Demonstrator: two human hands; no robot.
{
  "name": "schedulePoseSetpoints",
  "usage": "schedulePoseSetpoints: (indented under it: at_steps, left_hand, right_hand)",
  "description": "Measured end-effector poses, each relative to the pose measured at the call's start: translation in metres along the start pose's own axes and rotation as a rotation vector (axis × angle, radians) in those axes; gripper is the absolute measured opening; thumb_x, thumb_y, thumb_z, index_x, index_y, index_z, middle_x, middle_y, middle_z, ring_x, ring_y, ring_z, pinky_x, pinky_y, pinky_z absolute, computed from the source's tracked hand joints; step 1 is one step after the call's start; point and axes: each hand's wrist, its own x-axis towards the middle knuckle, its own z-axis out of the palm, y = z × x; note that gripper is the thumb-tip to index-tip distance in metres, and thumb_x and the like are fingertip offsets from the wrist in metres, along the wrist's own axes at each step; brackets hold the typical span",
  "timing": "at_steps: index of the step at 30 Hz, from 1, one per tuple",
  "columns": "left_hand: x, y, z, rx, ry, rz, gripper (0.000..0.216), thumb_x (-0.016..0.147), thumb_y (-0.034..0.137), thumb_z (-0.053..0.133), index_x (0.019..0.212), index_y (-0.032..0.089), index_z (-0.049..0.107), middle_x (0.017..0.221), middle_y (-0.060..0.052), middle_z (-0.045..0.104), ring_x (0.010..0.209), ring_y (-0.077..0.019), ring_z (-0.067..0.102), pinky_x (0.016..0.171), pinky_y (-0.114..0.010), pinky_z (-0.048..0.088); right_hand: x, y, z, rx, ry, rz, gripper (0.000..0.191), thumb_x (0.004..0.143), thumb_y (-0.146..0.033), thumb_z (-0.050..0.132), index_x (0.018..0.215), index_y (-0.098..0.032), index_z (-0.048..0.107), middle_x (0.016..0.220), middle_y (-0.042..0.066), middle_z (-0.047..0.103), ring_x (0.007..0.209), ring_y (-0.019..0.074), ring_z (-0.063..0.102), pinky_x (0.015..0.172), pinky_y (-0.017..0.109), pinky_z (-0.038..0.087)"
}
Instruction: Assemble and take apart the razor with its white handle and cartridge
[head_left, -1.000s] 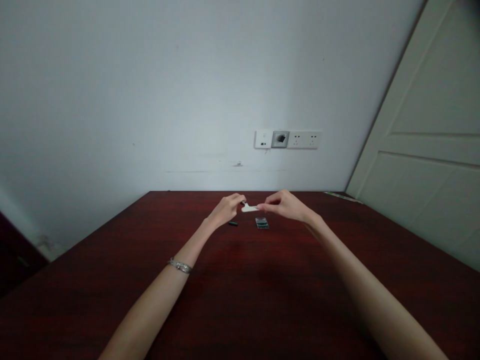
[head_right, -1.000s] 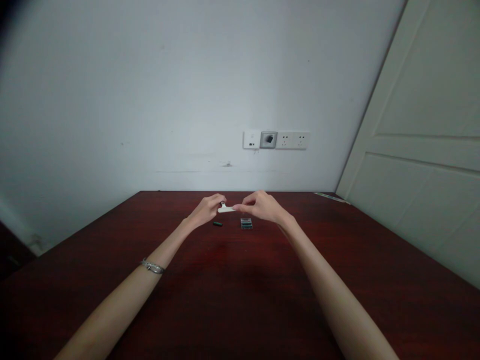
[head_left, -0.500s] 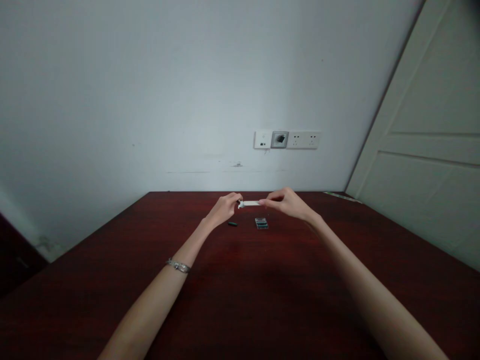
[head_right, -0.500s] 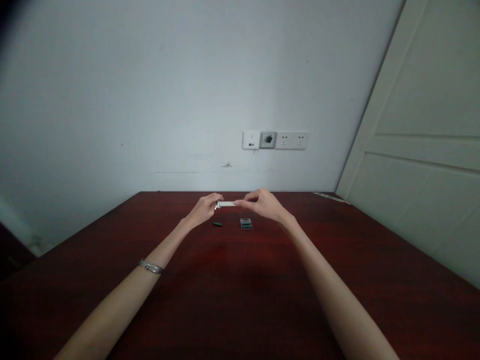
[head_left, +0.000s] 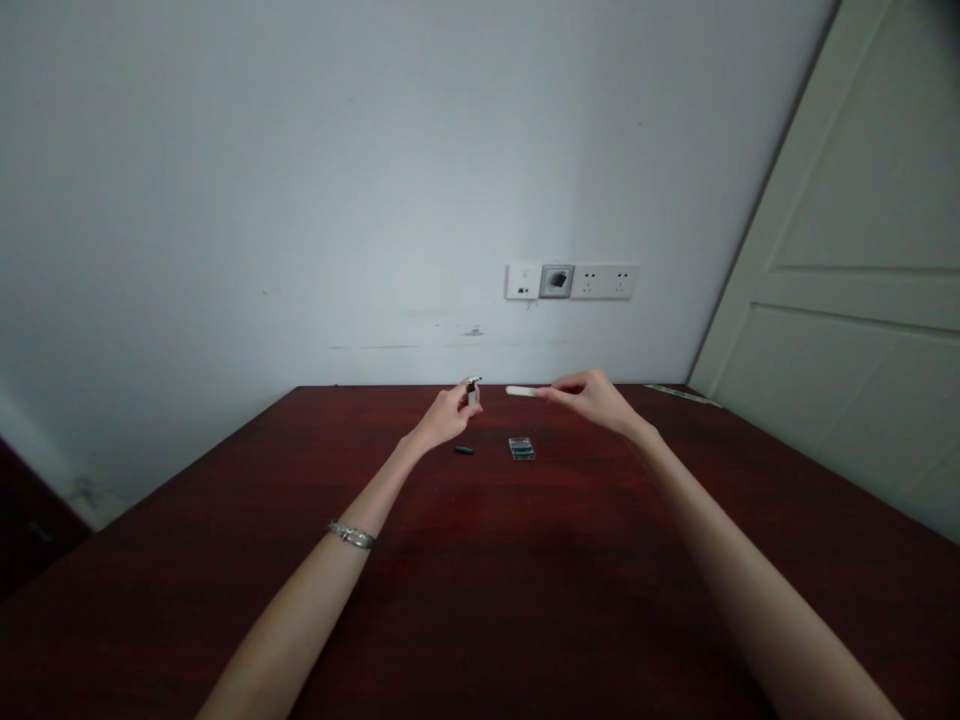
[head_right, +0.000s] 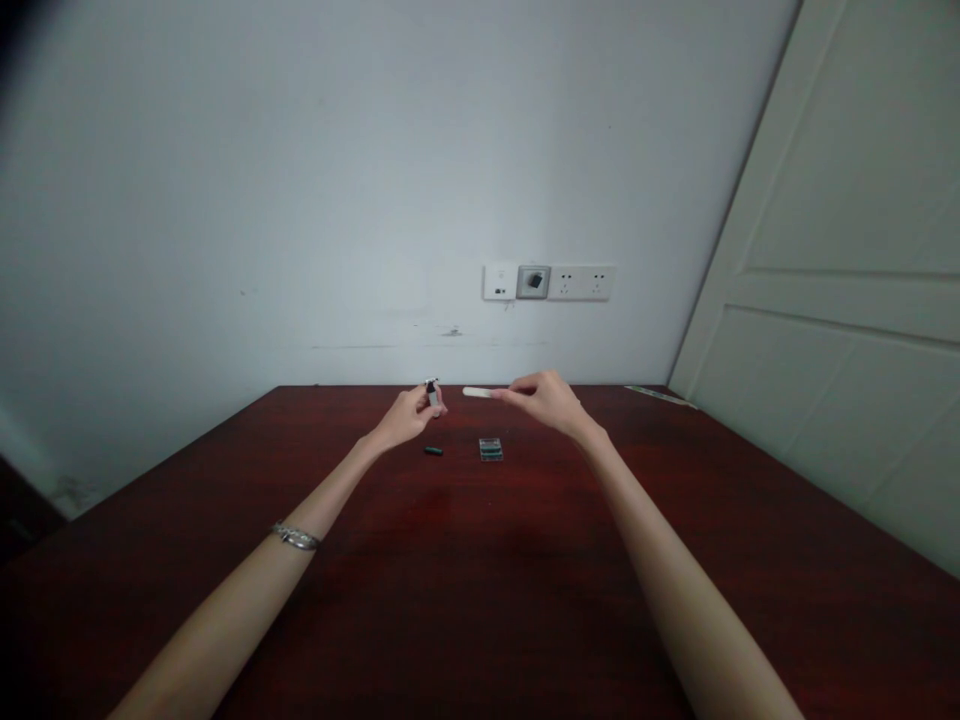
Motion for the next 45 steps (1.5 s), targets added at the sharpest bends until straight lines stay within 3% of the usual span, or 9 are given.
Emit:
schedulePoseSetpoints:
  at_steps: [5, 10, 15, 21, 30, 37, 45]
  left_hand:
    - [-0.006, -0.005, 0.004, -0.393, -0.471, -0.298, 0.020, 0.076, 0.019, 0.058, 0.086, 0.015, 0.041, 0.068, -0.005, 0.065, 0.062, -0.0156, 0.066, 0.055, -0.023, 0.048]
    - [-0.007, 0.005, 0.008, -0.551, -0.587, -0.358, 0.029, 0.074, 0.024, 0.064, 0.085, 0.015, 0.039, 0.071, -0.009, 0.067, 0.065, -0.0187, 0.067, 0.056, -0.025, 0.051]
    - [-0.006, 0.017, 0.012, -0.573, -0.580, -0.306, 0.029, 0.075, 0.026, 0.064, 0.085, 0.015, 0.039, 0.074, -0.010, 0.067, 0.068, -0.0195, 0.068, 0.057, -0.026, 0.051]
    - [-0.007, 0.019, 0.000, -0.572, -0.484, -0.281, 0.028, 0.076, 0.026, 0.062, 0.087, 0.015, 0.039, 0.076, -0.011, 0.067, 0.071, -0.0190, 0.067, 0.055, -0.022, 0.049]
    - [-0.006, 0.016, 0.011, -0.537, -0.566, -0.321, 0.029, 0.075, 0.027, 0.063, 0.085, 0.016, 0.039, 0.073, -0.008, 0.066, 0.066, -0.0180, 0.067, 0.056, -0.025, 0.051]
    - [-0.008, 0.020, 0.007, -0.535, -0.578, -0.319, 0.028, 0.075, 0.026, 0.063, 0.084, 0.016, 0.039, 0.074, -0.008, 0.067, 0.067, -0.0173, 0.067, 0.057, -0.024, 0.050]
    - [-0.006, 0.014, 0.010, -0.504, -0.555, -0.311, 0.027, 0.076, 0.025, 0.062, 0.085, 0.016, 0.039, 0.075, -0.009, 0.067, 0.067, -0.0176, 0.067, 0.056, -0.023, 0.050]
  right_hand:
    - [0.002, -0.011, 0.008, -0.051, 0.030, 0.001, 0.050, 0.076, -0.060, 0.049, 0.070, -0.015, 0.071, 0.054, 0.002, 0.057, 0.053, 0.0112, 0.044, 0.052, 0.023, 0.029]
    - [0.004, -0.015, 0.022, -0.032, 0.022, 0.034, 0.054, 0.076, -0.062, 0.047, 0.072, -0.015, 0.072, 0.058, 0.004, 0.061, 0.055, 0.0126, 0.048, 0.052, 0.023, 0.030]
    - [0.005, -0.011, 0.029, -0.016, 0.045, 0.057, 0.058, 0.075, -0.065, 0.045, 0.070, -0.014, 0.072, 0.056, 0.003, 0.059, 0.054, 0.0119, 0.046, 0.050, 0.022, 0.029]
    - [0.003, 0.011, 0.017, -0.045, 0.085, 0.129, 0.060, 0.073, -0.067, 0.045, 0.065, -0.013, 0.070, 0.052, 0.003, 0.054, 0.052, 0.0120, 0.044, 0.049, 0.023, 0.027]
    - [0.005, -0.020, 0.021, -0.079, 0.114, 0.047, 0.056, 0.076, -0.064, 0.045, 0.068, -0.015, 0.071, 0.054, 0.003, 0.058, 0.053, 0.0114, 0.043, 0.052, 0.023, 0.029]
    - [0.005, 0.002, 0.020, -0.025, 0.139, 0.127, 0.055, 0.075, -0.063, 0.047, 0.063, -0.013, 0.069, 0.052, 0.002, 0.055, 0.053, 0.0115, 0.044, 0.050, 0.023, 0.029]
    - [0.006, 0.000, 0.030, 0.071, 0.116, 0.097, 0.056, 0.072, -0.064, 0.049, 0.064, -0.013, 0.069, 0.051, 0.001, 0.054, 0.052, 0.0110, 0.044, 0.049, 0.022, 0.028]
